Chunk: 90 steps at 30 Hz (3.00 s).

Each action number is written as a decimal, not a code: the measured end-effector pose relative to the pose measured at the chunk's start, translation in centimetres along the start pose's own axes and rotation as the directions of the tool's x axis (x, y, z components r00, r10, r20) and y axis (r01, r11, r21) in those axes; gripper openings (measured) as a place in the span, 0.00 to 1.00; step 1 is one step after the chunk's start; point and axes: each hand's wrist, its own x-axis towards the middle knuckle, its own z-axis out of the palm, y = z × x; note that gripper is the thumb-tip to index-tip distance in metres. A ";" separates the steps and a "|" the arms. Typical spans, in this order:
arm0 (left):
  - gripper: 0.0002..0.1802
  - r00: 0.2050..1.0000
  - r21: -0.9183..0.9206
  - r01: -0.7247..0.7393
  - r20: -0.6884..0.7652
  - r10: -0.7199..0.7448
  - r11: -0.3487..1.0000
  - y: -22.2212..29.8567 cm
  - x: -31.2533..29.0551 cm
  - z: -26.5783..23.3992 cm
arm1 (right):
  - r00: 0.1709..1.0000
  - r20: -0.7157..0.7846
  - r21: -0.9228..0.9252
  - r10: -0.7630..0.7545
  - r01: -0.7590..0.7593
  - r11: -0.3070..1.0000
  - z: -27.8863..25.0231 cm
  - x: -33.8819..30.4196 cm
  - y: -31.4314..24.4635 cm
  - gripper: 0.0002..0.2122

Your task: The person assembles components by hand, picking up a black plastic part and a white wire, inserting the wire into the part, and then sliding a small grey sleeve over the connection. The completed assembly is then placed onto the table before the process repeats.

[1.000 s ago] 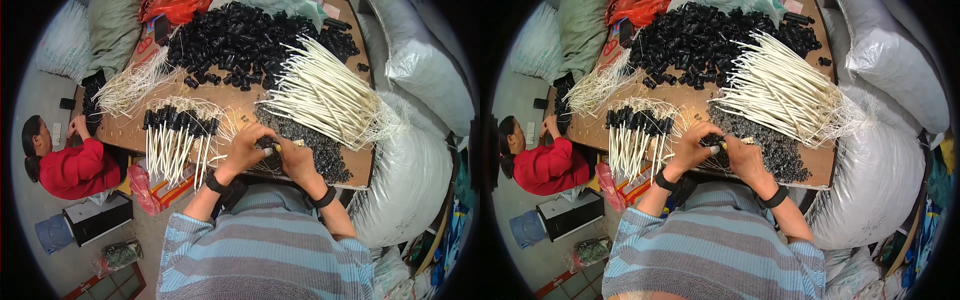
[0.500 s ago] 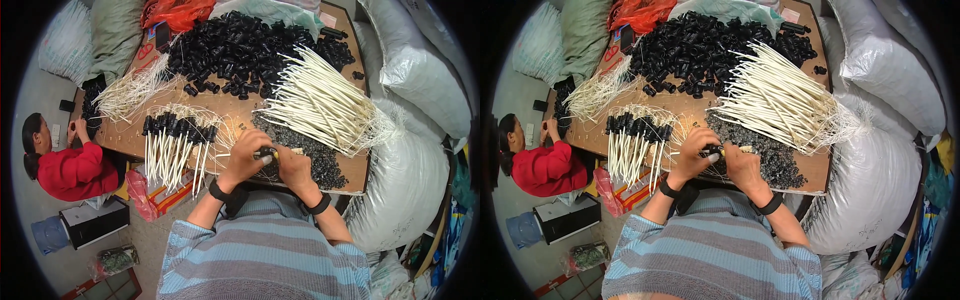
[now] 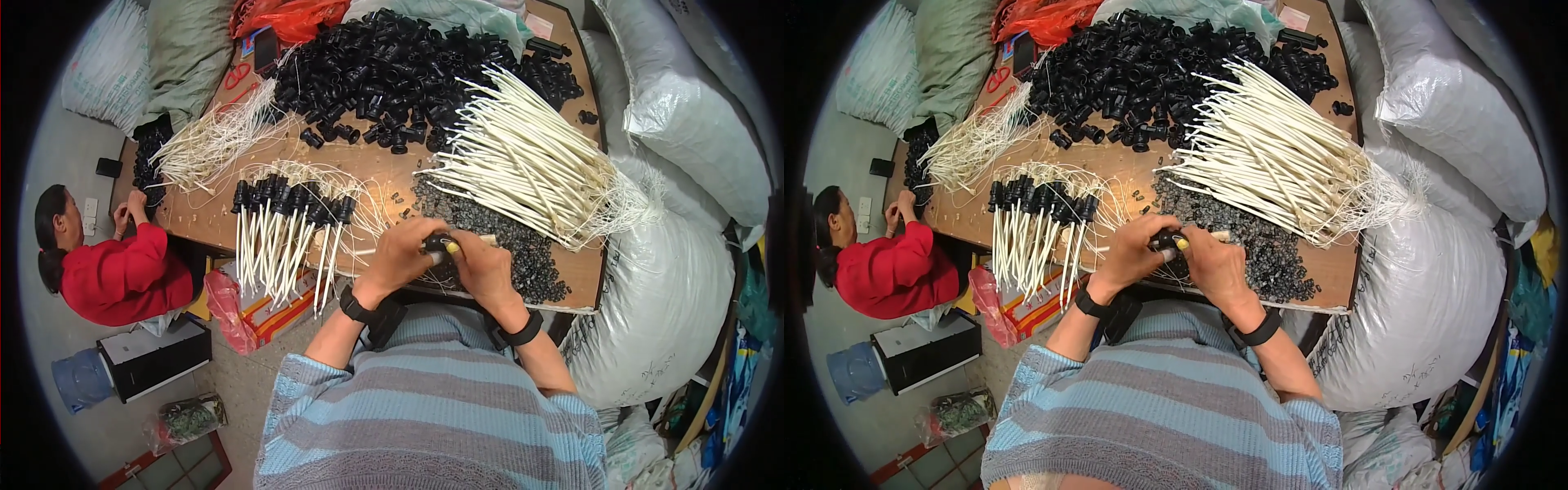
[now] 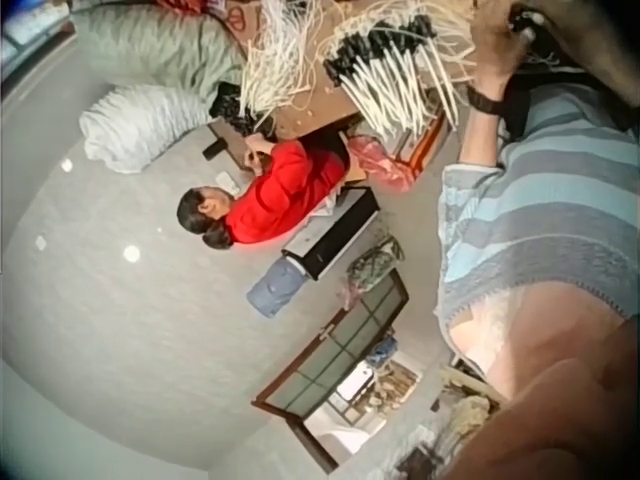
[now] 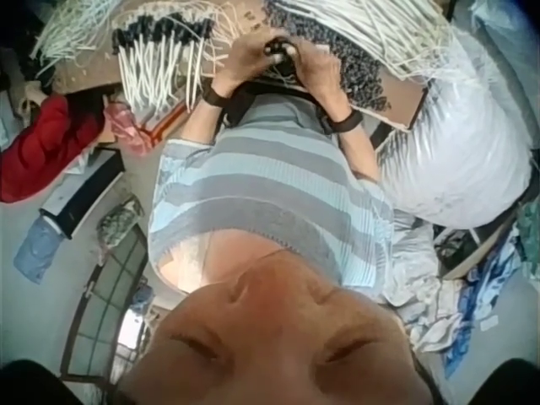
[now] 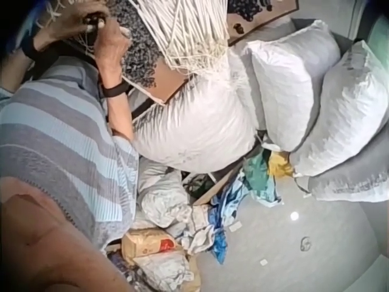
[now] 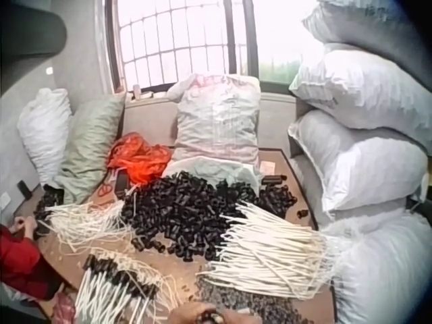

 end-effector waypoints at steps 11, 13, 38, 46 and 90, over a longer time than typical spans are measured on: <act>0.22 0.996 0.035 -0.087 0.022 0.086 0.996 -0.5 0.1 -0.6 | 0.982 0.183 0.334 0.043 -0.103 0.937 -0.6 -0.1 -0.1 0.10; 0.22 0.997 0.015 -0.071 0.033 0.070 0.997 -0.4 0.0 -0.5 | 0.988 0.155 0.288 0.026 -0.070 0.955 -0.2 -0.2 0.3 0.10; 0.20 0.964 0.044 -0.232 -0.120 0.236 0.972 -0.4 0.1 0.2 | 0.999 0.045 0.049 -0.020 0.018 0.999 0.9 -0.9 0.3 0.10; 0.17 0.991 -0.230 -0.010 -0.133 -0.021 0.973 0.2 0.1 -0.2 | 0.997 0.051 0.137 0.065 -0.071 0.988 -0.5 -0.5 -0.4 0.09; 0.08 0.962 0.057 0.082 -0.266 -0.064 0.995 -0.8 2.5 3.0 | 0.906 0.163 0.611 0.390 -0.403 0.681 1.4 1.7 2.3 0.04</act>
